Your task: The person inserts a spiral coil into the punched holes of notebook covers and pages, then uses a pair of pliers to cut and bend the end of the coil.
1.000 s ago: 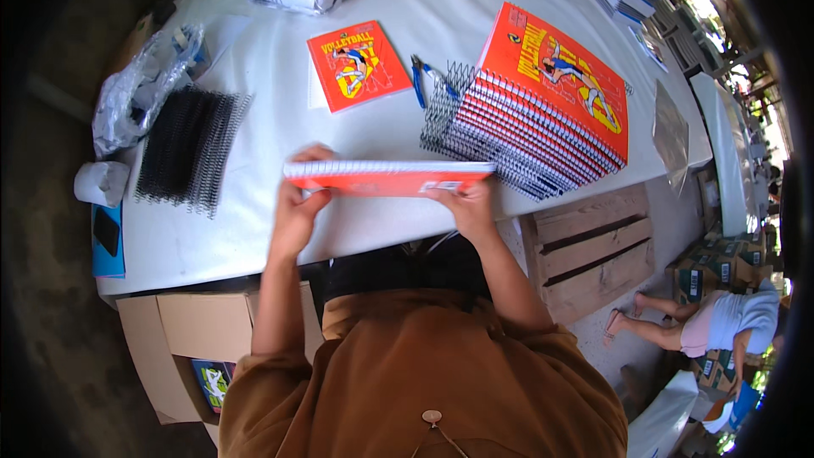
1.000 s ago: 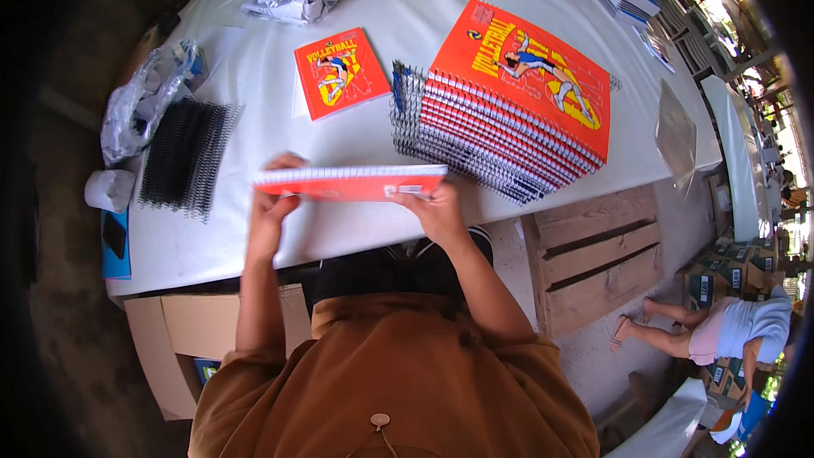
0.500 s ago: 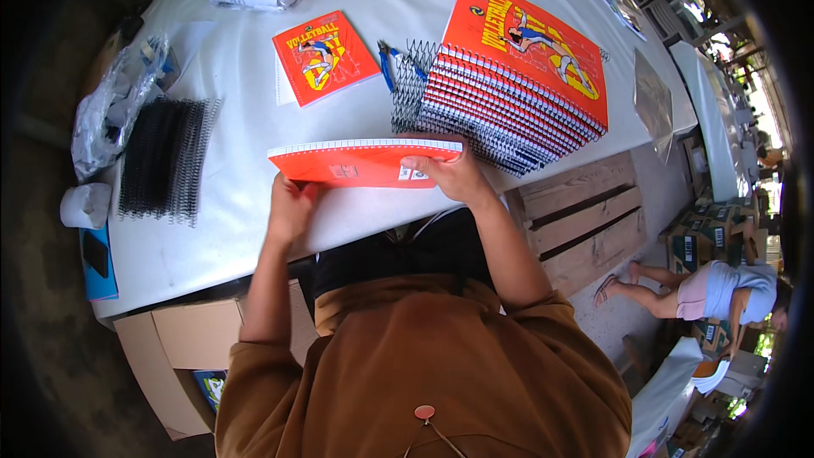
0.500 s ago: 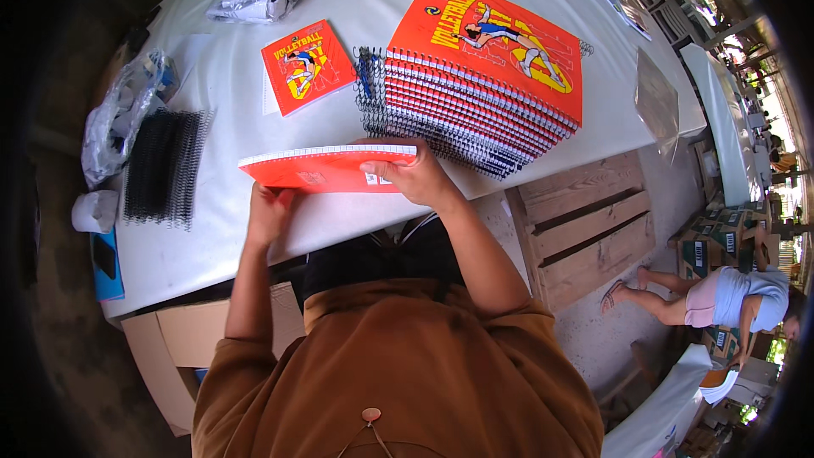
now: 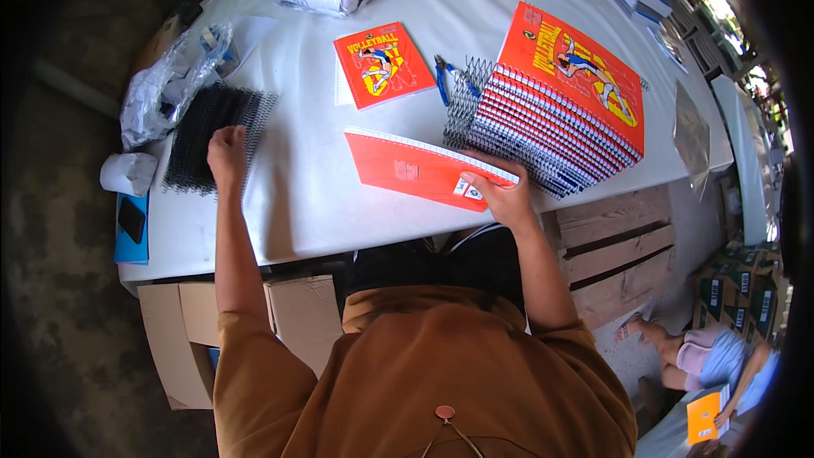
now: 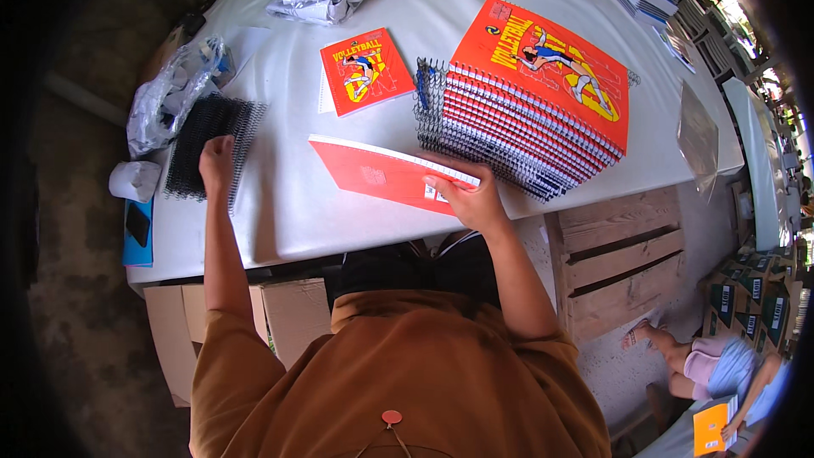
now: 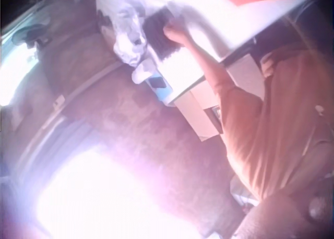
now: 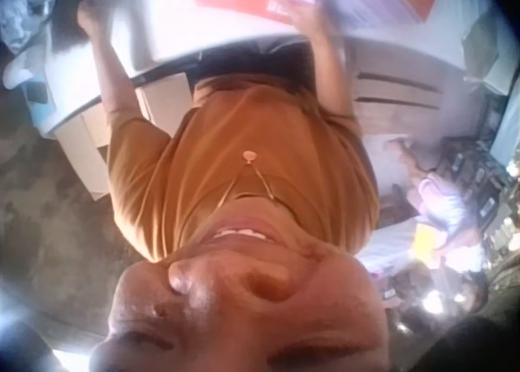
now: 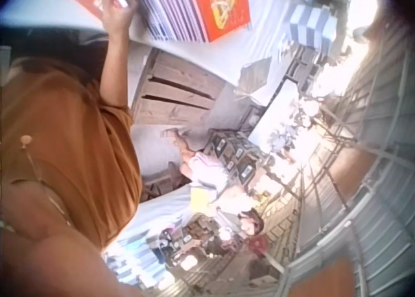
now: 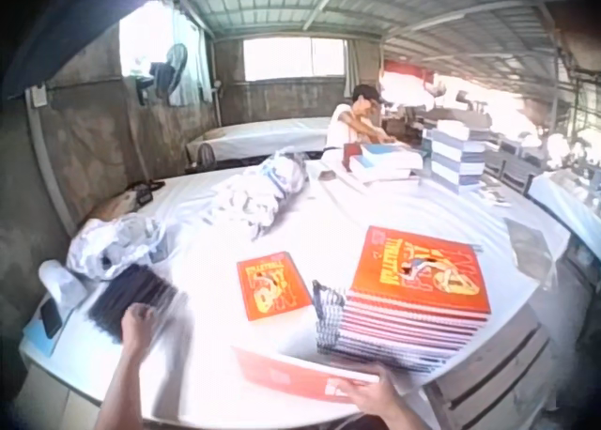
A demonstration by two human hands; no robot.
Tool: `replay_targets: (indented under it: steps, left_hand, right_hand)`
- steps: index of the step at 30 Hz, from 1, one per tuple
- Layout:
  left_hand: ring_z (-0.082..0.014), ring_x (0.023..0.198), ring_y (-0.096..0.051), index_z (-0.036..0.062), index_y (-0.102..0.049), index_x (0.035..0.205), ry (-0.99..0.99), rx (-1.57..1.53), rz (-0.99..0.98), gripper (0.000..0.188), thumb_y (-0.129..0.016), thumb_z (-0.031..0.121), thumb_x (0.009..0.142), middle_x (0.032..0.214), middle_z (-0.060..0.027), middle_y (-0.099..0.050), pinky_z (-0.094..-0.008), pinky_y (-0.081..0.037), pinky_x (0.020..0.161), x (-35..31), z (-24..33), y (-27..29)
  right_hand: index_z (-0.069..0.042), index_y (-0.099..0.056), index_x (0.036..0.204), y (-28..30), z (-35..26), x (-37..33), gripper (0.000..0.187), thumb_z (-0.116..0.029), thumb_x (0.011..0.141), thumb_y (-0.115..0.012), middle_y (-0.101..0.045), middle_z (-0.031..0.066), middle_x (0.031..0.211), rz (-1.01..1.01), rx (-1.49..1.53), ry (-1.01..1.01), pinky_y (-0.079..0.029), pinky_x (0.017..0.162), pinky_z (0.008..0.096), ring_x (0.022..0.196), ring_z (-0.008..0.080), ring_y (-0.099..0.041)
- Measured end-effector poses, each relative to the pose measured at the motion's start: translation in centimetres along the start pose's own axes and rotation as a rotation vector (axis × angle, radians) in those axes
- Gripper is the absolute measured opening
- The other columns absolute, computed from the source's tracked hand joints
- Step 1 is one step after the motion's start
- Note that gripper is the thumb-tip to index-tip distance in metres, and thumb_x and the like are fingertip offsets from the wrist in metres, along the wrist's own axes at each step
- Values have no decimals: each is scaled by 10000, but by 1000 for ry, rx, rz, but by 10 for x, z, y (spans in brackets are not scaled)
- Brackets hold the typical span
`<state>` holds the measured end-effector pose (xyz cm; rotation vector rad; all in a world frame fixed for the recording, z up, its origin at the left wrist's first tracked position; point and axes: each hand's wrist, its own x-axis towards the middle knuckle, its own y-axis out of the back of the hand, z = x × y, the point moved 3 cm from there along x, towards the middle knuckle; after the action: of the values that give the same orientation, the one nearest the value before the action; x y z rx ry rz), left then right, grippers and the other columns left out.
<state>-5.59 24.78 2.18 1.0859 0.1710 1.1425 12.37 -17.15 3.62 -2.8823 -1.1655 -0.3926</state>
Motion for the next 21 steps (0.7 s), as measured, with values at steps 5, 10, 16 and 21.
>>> replay_targets:
  steps: [5,10,16,21]
  left_hand:
    - [-155,777,-564,-26,-575,965,-125,-768,-409,261,-480,207,893,747,-97,-607,-289,-452,726,-35,99,27]
    - [-176,686,-514,10,-585,881,-335,-505,-616,376,-433,346,956,723,-84,-579,-306,-428,667,-80,158,27]
    - [-117,556,-441,10,-534,790,-269,-469,-574,393,-449,358,951,614,-44,-503,-258,-377,540,-82,162,19]
    - [-65,445,-389,41,-522,724,45,-620,-860,458,-411,422,954,506,-1,-447,-211,-311,429,-81,173,25]
  right_hand:
    - [21,-635,1059,5,-2,-3,241,-44,826,-634,-676,85,951,55,7,9,-477,780,232,830,75,-585]
    - [21,-631,1065,3,-2,-4,250,-49,825,-636,-673,81,953,62,43,-37,-479,776,236,829,76,-584]
    - [21,-631,1069,4,-7,-5,259,-38,817,-641,-672,80,963,69,17,2,-477,787,239,834,75,-584]
    - [19,-637,1060,10,-3,-8,248,-9,814,-628,-675,105,966,-17,-118,167,-488,755,237,826,87,-604]
